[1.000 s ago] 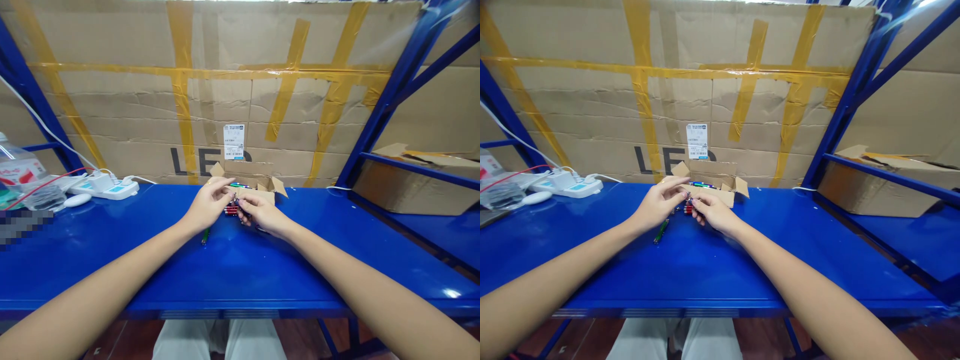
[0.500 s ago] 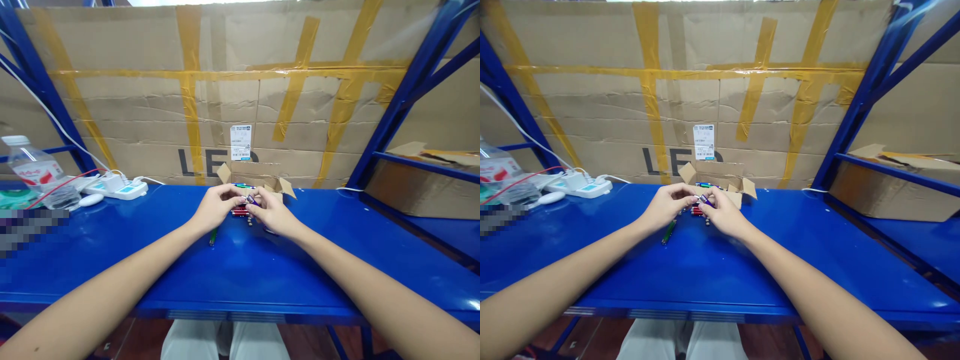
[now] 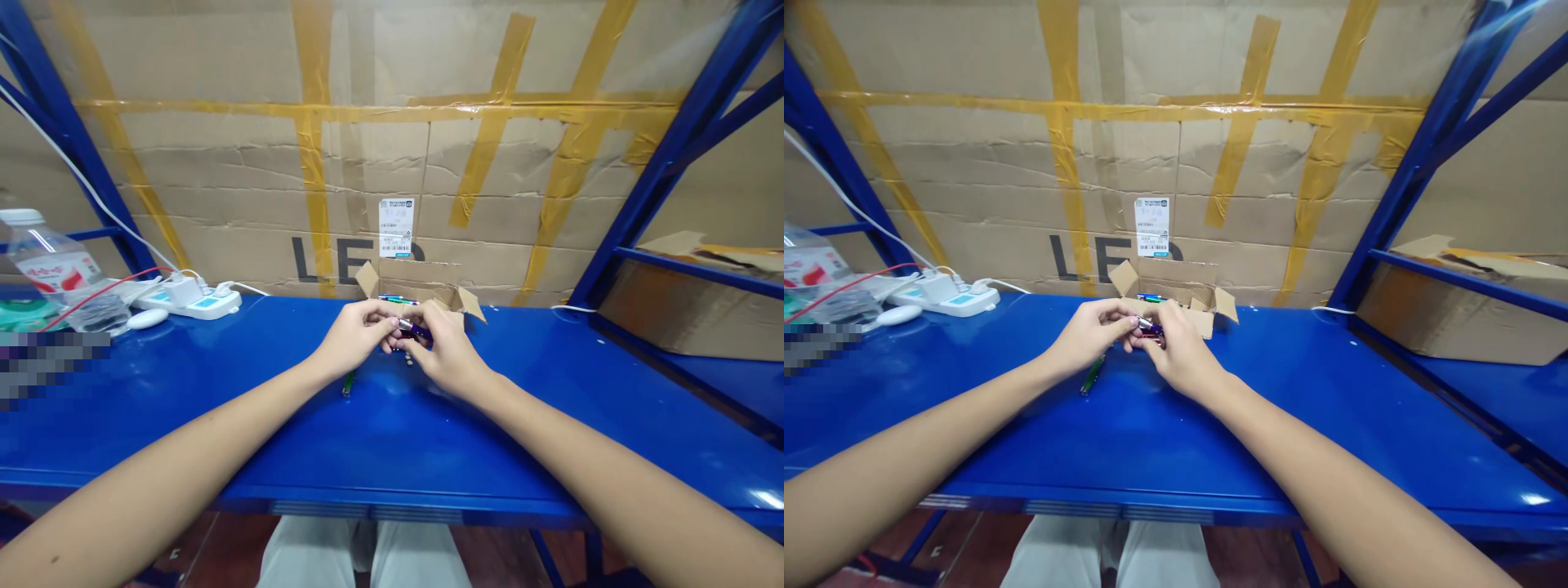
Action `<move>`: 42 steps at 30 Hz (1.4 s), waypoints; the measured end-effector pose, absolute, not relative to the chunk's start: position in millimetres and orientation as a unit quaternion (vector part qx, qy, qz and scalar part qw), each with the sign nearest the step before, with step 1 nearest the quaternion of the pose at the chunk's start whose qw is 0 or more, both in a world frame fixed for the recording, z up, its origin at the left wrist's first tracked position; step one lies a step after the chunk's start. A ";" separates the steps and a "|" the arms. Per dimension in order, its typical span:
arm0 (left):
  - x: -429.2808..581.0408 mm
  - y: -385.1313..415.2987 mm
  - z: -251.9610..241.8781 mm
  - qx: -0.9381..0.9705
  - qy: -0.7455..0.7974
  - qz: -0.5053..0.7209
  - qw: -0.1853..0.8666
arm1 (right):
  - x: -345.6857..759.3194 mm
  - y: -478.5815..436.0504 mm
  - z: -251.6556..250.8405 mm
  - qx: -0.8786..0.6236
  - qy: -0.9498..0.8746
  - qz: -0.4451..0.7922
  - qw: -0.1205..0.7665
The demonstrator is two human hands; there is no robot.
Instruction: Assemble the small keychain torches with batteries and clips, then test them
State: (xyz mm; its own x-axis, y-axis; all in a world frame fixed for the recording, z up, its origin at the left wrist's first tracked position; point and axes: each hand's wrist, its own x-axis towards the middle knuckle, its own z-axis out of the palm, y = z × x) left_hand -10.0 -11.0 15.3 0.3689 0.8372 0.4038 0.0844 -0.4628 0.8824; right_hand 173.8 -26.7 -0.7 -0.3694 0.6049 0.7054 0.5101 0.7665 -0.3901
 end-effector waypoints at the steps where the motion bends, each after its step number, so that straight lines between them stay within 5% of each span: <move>1: -10.6 -11.4 16.2 0.727 0.323 0.458 0.396 | 174.1 -26.7 -1.7 -0.335 -0.825 0.037 0.453; 10: -13.3 -13.0 15.6 0.778 0.304 0.460 0.301 | 181.0 -26.4 6.9 -0.298 -0.820 0.056 0.486; 19: -17.7 -13.4 15.6 0.854 0.274 0.414 0.158 | 181.3 -21.7 7.8 -0.337 -0.791 0.285 0.424; 30: -17.7 -11.4 14.0 0.834 0.287 0.422 0.209 | 176.1 -23.6 4.2 -0.288 -0.722 0.405 0.481; 42: -16.6 -15.2 14.6 0.865 0.270 0.408 0.113 | 178.2 -24.6 7.9 -0.324 -0.722 0.411 0.452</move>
State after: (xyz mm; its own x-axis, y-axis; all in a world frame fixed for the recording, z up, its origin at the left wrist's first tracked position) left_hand -16.6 -15.2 14.6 0.5217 0.5598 0.6438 0.3751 -0.8283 0.4162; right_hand 178.2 -24.6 7.9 -0.3815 0.8397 0.3864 0.0971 0.4521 -0.8867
